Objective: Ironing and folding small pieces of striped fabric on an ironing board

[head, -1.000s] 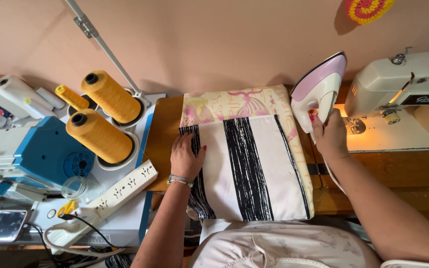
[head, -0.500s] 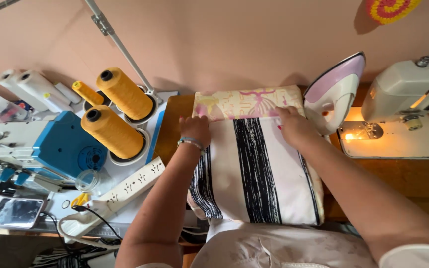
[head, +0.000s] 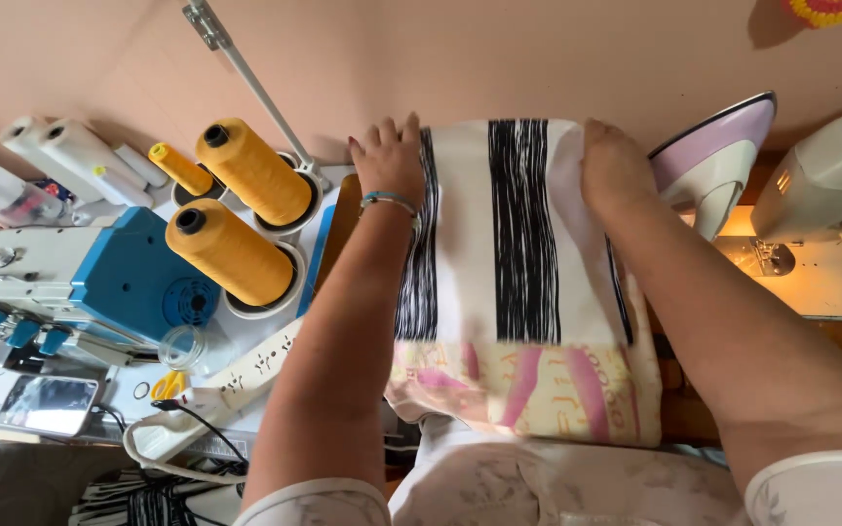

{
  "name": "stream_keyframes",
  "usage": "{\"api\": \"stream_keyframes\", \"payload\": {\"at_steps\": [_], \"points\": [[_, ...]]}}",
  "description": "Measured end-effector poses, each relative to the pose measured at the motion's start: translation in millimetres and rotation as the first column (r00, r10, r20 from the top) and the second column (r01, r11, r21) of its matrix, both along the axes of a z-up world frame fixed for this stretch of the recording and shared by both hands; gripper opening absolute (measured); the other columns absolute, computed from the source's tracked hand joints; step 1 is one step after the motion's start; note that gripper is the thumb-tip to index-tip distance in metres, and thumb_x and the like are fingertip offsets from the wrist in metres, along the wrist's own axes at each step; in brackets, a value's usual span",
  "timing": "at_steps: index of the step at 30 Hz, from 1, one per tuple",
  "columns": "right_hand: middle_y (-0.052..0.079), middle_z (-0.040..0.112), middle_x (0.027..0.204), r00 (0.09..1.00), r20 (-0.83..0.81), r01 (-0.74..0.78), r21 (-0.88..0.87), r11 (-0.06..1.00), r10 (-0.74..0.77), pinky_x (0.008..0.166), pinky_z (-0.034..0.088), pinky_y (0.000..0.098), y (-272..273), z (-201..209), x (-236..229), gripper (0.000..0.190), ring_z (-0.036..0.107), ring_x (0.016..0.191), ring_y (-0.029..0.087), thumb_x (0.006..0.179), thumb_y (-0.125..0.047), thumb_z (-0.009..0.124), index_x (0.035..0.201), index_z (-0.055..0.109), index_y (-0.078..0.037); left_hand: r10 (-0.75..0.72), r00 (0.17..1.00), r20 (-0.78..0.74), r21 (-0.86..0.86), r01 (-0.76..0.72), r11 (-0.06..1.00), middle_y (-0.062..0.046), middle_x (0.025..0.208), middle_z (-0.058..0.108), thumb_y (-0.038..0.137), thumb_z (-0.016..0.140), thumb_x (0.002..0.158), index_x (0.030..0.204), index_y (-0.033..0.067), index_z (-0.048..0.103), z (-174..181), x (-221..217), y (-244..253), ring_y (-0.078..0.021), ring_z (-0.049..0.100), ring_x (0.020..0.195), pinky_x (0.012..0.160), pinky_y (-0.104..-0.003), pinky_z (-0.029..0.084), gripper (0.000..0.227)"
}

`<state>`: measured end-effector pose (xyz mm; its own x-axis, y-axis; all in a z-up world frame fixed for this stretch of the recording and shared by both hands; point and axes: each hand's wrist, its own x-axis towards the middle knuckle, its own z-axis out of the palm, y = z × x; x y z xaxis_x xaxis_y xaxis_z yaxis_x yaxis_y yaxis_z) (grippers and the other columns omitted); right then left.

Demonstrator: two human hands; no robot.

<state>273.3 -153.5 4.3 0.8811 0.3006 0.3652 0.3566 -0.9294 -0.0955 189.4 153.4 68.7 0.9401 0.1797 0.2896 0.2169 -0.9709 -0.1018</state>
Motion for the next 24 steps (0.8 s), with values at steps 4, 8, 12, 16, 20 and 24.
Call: {"api": "stream_keyframes", "payload": {"at_steps": [4,8,12,16,20,24], "points": [[0.038,0.022,0.161,0.975,-0.189,-0.093,0.139,0.986,0.119,0.099,0.053,0.0624,9,17,-86,0.072,0.059,0.12,0.059,0.095,-0.009,0.064,0.158,0.033,0.006,-0.036,0.999,-0.013,-0.078,0.035,0.996,-0.015,0.16,0.037,0.022,0.056,0.101,0.158,0.026,0.038,-56,-17,-9,-0.0359,0.035,0.148,0.116,-0.059,0.029,0.06],[0.023,0.038,0.161,0.941,-0.158,-0.287,0.094,0.953,0.299,0.104,0.041,0.0712,-19,-54,-147,0.065,0.052,0.134,0.044,0.09,-0.029,0.066,0.149,0.05,-0.009,-0.104,0.985,-0.134,-0.253,0.068,0.965,-0.009,0.151,0.044,0.053,0.063,0.091,0.153,0.0271,0.044,-131,-72,1,-0.0312,0.042,0.139,0.109,-0.054,0.042,0.07],[0.015,0.064,0.137,0.884,-0.087,-0.455,0.074,0.888,0.46,0.106,0.049,0.0494,-52,-45,-224,0.044,0.06,0.13,0.035,0.085,-0.023,0.068,0.128,0.069,-0.013,-0.063,0.997,0.039,-0.422,0.074,0.904,-0.024,0.124,0.061,0.039,0.076,0.083,0.155,0.009,0.041,-120,-144,4,-0.0466,0.065,0.109,0.094,-0.054,0.057,0.085],[0.001,0.082,0.109,0.904,-0.129,-0.321,0.426,0.846,0.408,0.091,0.06,0.0377,-98,-41,-232,0.02,0.074,0.108,0.025,0.082,-0.02,0.073,0.099,0.083,-0.022,0.021,1.0,0.018,-0.521,-0.009,0.854,-0.022,0.113,0.067,0.041,0.073,0.087,0.16,0.0201,0.032,-111,-166,6,-0.0448,0.07,0.103,0.09,-0.055,0.058,0.085],[0.006,0.069,0.097,0.885,-0.433,0.363,0.413,0.836,-0.171,0.078,0.047,0.041,-129,-1,-205,0.025,0.067,0.083,0.025,0.095,-0.036,0.068,0.106,0.065,-0.014,-0.028,0.998,0.055,-0.737,0.06,0.673,-0.009,0.096,0.067,0.03,0.071,0.087,0.154,0.0144,0.038,-111,-154,10,-0.0333,0.066,0.086,0.068,-0.052,0.053,0.077],[0.015,0.073,0.103,0.938,-0.326,0.282,0.517,0.808,-0.119,0.08,0.048,0.0413,-130,-14,-161,0.043,0.068,0.096,0.032,0.094,-0.04,0.072,0.113,0.064,-0.002,0.052,0.999,-0.009,-0.894,-0.032,0.447,-0.006,0.097,0.07,0.03,0.078,0.081,0.158,0.0175,0.036,-98,-143,15,-0.0261,0.068,0.086,0.076,-0.041,0.055,0.088]]}}
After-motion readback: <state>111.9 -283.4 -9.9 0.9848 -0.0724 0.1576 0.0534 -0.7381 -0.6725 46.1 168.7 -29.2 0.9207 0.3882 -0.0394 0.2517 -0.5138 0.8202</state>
